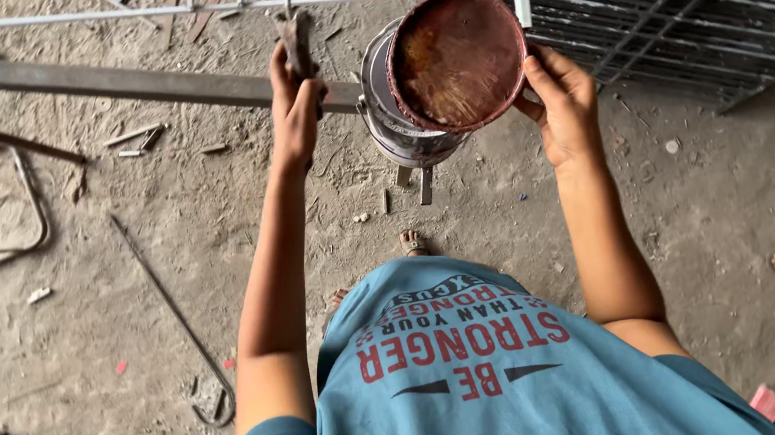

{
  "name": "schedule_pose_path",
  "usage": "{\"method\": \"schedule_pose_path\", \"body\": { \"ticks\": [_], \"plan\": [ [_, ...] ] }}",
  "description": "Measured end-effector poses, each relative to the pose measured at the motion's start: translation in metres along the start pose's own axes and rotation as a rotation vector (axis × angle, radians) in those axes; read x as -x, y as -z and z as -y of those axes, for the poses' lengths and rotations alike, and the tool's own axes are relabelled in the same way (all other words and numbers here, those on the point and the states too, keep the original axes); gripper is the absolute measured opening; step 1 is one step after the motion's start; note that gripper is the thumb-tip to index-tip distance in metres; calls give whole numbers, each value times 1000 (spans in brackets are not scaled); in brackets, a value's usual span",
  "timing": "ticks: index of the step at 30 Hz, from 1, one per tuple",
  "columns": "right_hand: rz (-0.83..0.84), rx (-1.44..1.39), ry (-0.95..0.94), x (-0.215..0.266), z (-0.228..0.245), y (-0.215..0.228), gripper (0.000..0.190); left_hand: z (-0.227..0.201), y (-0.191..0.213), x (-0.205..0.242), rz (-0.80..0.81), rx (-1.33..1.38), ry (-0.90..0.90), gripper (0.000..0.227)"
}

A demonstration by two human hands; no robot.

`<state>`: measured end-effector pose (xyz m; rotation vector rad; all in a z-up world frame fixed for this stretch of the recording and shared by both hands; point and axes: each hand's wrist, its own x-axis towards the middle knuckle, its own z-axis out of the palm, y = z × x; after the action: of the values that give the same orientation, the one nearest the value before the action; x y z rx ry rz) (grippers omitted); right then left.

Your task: The person walks through a workshop, picks up a paint roller, dips it into a paint bucket, and applies white paint to stacked metal frames. The person uses the roller to cover the bars of the frames while standing.

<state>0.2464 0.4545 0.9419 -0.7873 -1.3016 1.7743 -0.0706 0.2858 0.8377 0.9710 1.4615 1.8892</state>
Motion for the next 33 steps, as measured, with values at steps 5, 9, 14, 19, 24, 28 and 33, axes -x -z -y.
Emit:
{"method": "schedule_pose_path", "body": {
  "ticks": [5, 9, 14, 19, 24, 28, 33],
  "plan": [
    [28, 242, 305, -11, 5, 5, 25, -11, -15, -7, -102, -38, 25, 61],
    [172, 799, 920, -6, 9, 5, 14, -31, -18, -5, -125, -178, -125, 69],
    [354, 1159, 1073, 14, -3, -18, 18, -42, -23, -9, -173, -304, -57, 88],
    [419, 1192, 985, 14, -4, -33, 24, -33, -32, -13, -136, -428, -108, 98],
    [574, 1163, 912, 6, -4, -38, 9, -26, -40, -19, -115, -465, -166, 99],
    [402, 1053, 936, -12, -13, -40, 19, -19, -44, -21, -131, -494, -119, 106],
    [313, 1194, 799, -64, -21, -58, 63, -16, -60, -32, -267, -631, -164, 86]
  ]
}}
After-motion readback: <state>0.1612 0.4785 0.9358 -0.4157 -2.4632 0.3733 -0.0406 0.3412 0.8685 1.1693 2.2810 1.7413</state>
